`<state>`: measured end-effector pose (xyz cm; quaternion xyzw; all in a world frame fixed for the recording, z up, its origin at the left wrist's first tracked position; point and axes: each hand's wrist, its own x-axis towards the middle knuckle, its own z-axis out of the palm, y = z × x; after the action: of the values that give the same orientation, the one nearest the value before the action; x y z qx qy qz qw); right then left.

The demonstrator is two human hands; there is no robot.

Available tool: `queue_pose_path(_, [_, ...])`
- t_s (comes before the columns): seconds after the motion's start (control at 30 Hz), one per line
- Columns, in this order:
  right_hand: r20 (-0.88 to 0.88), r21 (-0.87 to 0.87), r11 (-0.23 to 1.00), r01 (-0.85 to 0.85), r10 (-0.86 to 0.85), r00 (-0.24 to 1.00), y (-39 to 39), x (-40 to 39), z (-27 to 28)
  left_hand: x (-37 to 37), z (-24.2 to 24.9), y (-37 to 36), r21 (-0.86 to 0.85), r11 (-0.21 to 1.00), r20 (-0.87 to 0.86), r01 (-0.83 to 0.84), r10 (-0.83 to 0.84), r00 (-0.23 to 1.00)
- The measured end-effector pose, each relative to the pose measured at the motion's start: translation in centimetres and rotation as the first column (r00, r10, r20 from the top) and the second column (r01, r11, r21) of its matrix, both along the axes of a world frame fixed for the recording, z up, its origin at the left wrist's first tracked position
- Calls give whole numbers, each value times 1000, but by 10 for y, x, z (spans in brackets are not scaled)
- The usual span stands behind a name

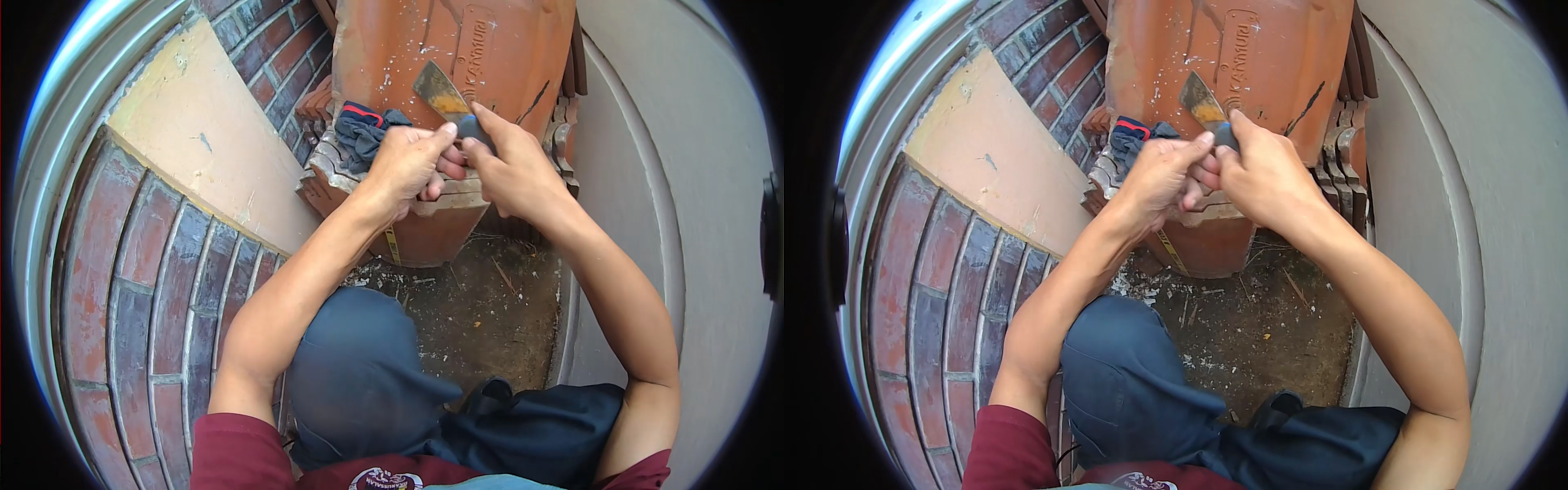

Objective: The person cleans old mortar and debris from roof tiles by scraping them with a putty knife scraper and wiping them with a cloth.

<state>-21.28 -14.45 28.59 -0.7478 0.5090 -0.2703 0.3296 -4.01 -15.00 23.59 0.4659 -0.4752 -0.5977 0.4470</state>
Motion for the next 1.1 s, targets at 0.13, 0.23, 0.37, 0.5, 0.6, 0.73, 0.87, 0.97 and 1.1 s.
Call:
queue_pose_path(0.13, [-66,-195,979,-51,39,997,-13,14,-6,2,13,1,-448,857,222,-253,381,897])
queue_pose_path(0.23, [-160,-419,901,-114,51,986,-26,15,-9,17,10,2,-693,681,349,-239,606,715])
queue_pose_path(0.37, [-262,-499,863,-83,-58,963,-37,17,-1,41,-2,2,-788,610,551,-86,760,345])
queue_pose_path(0.5, [-438,-458,862,-219,-4,899,-36,23,-8,46,-27,1,-717,695,678,51,678,284])
queue_pose_path(0.6, [-307,-574,812,-107,-92,947,-47,31,-6,56,-35,-7,-733,679,634,44,659,405])
queue_pose_path(0.73, [-506,-415,885,-209,-34,862,-36,35,-8,71,-42,-10,-775,632,546,3,667,507])
queue_pose_path(0.87, [-353,-526,846,-87,-124,927,-44,37,8,72,-50,-12,-837,524,363,-155,745,560])
queue_pose_path(0.97, [-324,-547,833,-82,-120,938,-47,36,6,64,-54,-8,-856,449,267,-258,810,522])
queue_pose_path(1.1, [-501,-389,891,-233,8,866,-26,35,-8,63,-50,-7,-895,361,183,-263,834,521])
